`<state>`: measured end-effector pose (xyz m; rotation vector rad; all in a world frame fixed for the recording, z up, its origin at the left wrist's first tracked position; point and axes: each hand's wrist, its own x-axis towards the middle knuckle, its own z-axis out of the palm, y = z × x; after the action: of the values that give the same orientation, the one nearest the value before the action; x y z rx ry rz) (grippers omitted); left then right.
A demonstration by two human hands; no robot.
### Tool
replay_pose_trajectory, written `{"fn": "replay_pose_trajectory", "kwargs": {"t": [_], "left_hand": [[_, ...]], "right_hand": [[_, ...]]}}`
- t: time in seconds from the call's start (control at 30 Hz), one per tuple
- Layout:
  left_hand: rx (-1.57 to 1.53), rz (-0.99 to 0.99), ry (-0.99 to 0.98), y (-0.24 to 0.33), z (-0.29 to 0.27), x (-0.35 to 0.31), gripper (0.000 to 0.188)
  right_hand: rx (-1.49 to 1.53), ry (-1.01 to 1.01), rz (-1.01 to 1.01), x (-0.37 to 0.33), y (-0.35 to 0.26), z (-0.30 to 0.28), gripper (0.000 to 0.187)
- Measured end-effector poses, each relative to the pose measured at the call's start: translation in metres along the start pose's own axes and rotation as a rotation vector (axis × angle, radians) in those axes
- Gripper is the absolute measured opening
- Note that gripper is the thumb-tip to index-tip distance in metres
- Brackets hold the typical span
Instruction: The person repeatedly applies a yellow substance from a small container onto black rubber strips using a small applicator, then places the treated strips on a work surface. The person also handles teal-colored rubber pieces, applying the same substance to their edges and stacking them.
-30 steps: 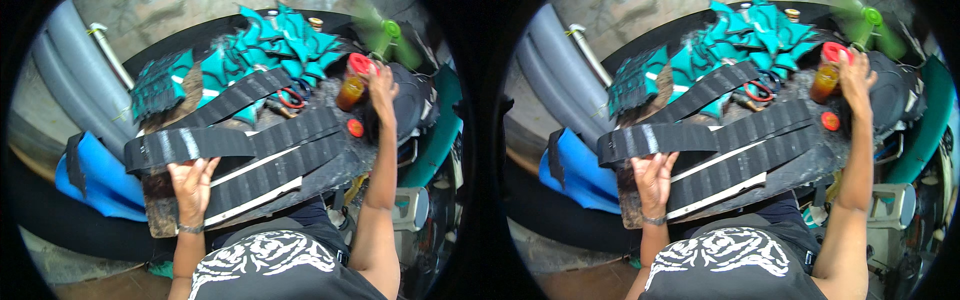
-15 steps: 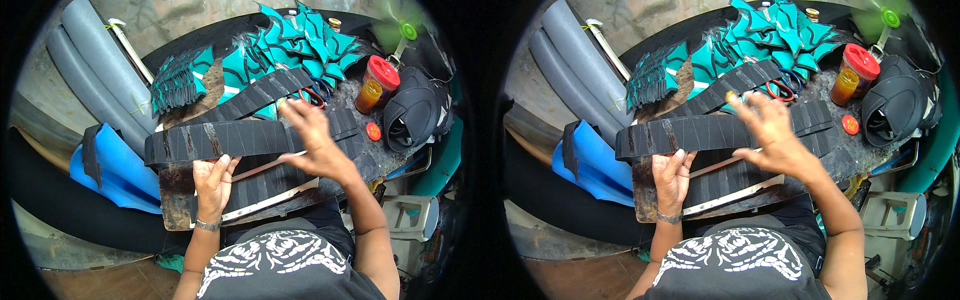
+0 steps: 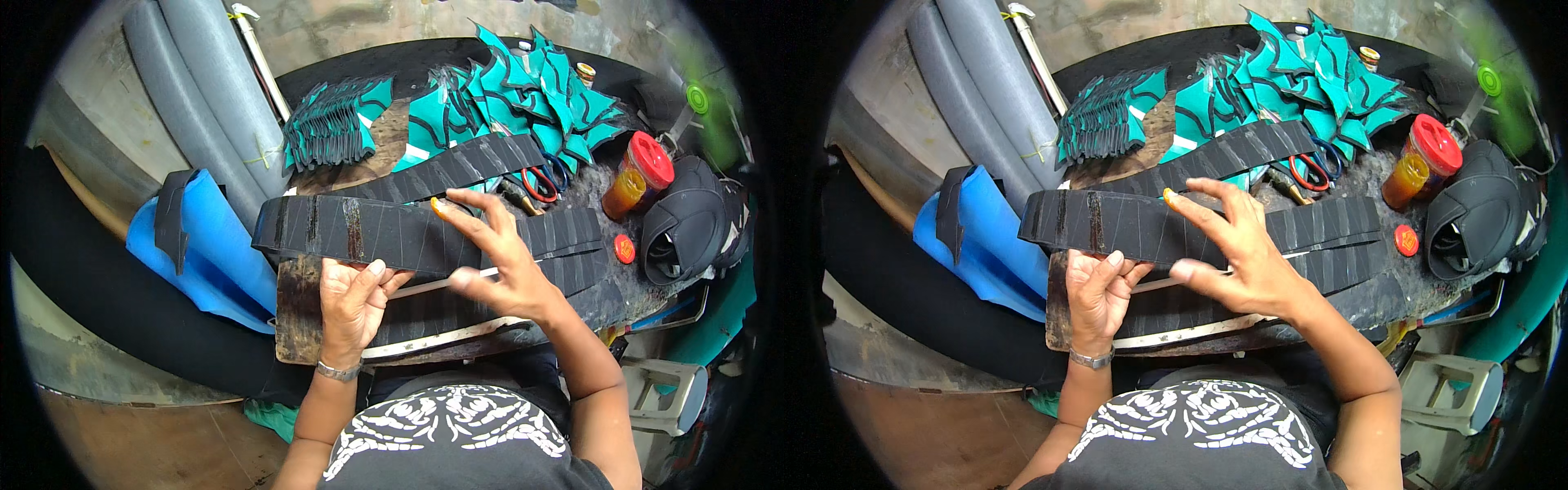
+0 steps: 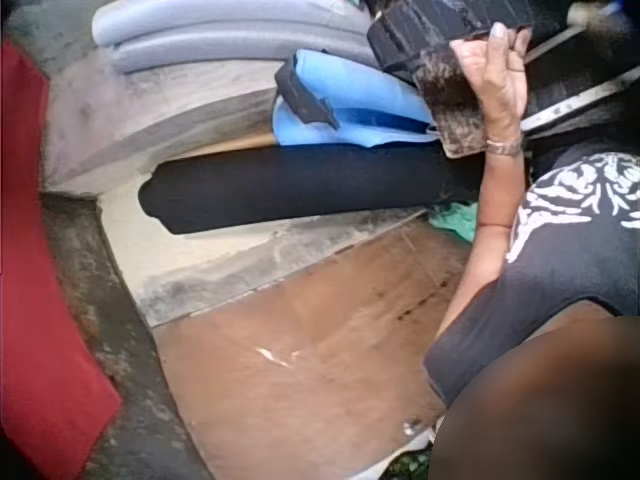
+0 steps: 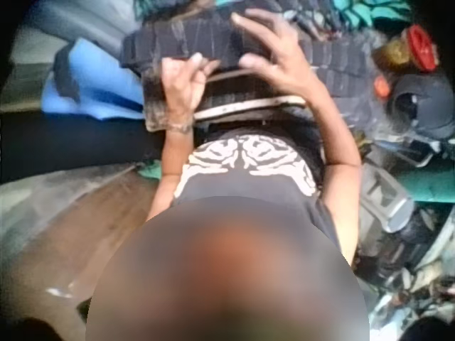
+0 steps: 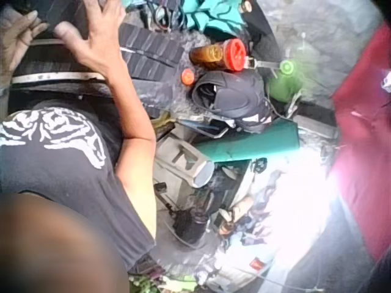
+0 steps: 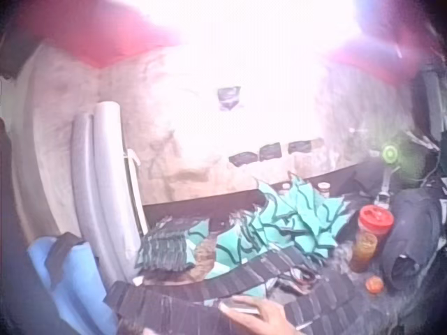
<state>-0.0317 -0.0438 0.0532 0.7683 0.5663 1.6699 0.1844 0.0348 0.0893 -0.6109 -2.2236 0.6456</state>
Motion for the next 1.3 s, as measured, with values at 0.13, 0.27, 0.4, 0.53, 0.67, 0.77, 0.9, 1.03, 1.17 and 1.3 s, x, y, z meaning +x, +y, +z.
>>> {"fn": "replay_pose_trajectory", "kwargs": {"t": [0.13, 0.27, 0.4, 0.53, 0.67, 0.77, 0.9, 1.03, 1.17, 1.3], "left_hand": [[0.003, -0.023, -0.015, 0.008, -0.007, -0.005, 0.026], [-0.043, -0.054, -0.001, 0.015, -0.003, -0.010, 0.024], [-0.019, -0.044, 0.010, 0.023, 0.003, -0.012, 0.023], [-0.044, -0.049, 0.004, 0.025, 0.004, -0.012, 0.023], [-0.046, -0.035, -0.006, 0.023, 0.001, -0.012, 0.036], [-0.040, -0.043, 0.000, 0.024, 0.000, -0.012, 0.023], [-0.032, -0.032, 0.013, 0.025, 0.003, -0.011, 0.026], [-0.062, -0.032, 0.003, 0.024, 0.003, -0.012, 0.028], [-0.081, -0.037, -0.016, 0.020, -0.006, -0.012, 0.029], [-0.102, -0.046, -0.069, 0.017, -0.014, -0.009, 0.030]], "right_hand": [[0.431, -0.054, 0.074, 0.015, -0.001, 0.000, 0.066], [0.539, -0.119, 0.091, 0.029, -0.001, 0.013, 0.079], [0.547, -0.131, 0.092, 0.033, -0.003, 0.019, 0.082], [0.542, -0.133, 0.181, 0.034, -0.007, 0.023, 0.086], [0.516, -0.137, 0.188, 0.035, -0.011, 0.023, 0.085], [0.454, -0.147, 0.141, 0.034, -0.012, 0.023, 0.082], [0.315, -0.133, 0.052, 0.029, -0.010, 0.025, 0.075], [0.188, -0.124, -0.011, 0.020, -0.011, 0.029, 0.065], [0.066, -0.119, -0.107, 0.009, -0.016, 0.032, 0.058], [-0.011, -0.145, -0.178, -0.001, -0.022, 0.033, 0.057]]}}
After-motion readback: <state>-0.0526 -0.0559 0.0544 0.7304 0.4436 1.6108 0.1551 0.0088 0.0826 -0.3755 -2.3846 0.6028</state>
